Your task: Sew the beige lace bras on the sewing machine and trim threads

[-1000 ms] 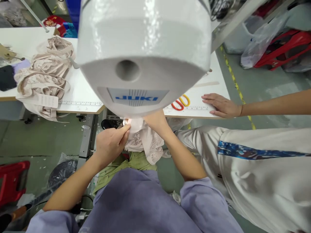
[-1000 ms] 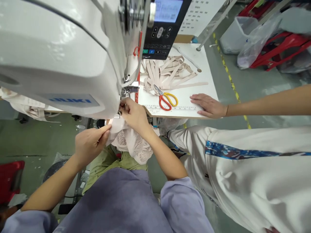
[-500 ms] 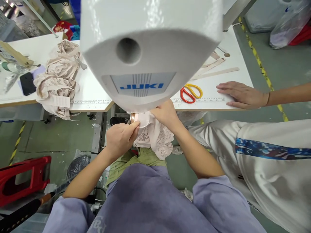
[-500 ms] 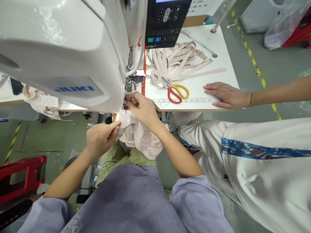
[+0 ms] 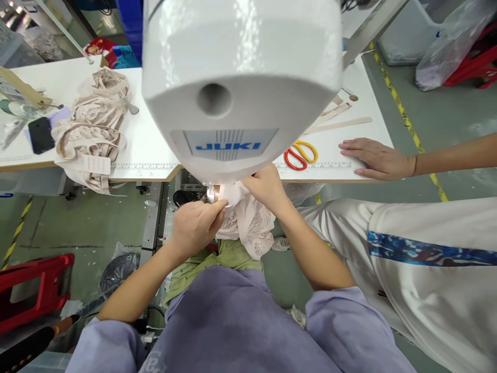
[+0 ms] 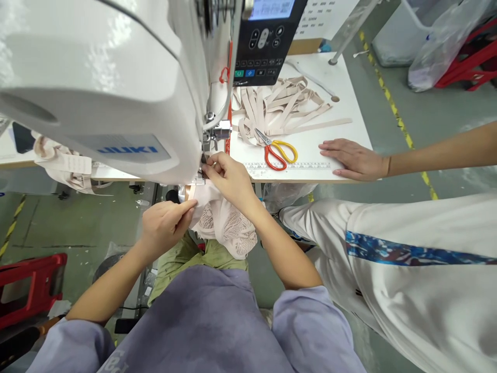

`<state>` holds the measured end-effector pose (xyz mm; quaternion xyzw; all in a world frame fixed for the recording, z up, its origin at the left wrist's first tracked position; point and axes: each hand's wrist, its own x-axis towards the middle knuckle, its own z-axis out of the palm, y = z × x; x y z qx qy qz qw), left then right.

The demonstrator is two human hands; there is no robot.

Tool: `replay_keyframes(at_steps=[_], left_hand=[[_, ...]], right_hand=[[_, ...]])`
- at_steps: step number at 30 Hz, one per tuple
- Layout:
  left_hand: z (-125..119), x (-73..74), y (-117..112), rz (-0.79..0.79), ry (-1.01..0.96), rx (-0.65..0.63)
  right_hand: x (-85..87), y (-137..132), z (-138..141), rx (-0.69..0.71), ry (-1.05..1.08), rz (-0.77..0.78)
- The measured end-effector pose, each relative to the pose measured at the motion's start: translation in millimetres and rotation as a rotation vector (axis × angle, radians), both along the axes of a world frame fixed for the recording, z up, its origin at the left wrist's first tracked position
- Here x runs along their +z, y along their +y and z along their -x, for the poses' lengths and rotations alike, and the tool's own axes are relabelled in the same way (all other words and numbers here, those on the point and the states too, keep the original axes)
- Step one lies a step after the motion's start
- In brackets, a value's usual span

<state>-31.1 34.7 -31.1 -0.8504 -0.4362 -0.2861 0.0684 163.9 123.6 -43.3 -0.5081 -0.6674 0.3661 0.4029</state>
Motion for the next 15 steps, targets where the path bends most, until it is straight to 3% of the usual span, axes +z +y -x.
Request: replay_keyframes(at_steps=[6,15], left_hand=[[4,-2.3,-4,0.111,-0.156,0.008],[6,8.4,-11,0.420,-0.364,0.105]], right_hand=[[-3.1,-6,2,-0.013,0.055,0.017],[-21.2,-28,11,-0.043,0.271,0.104]])
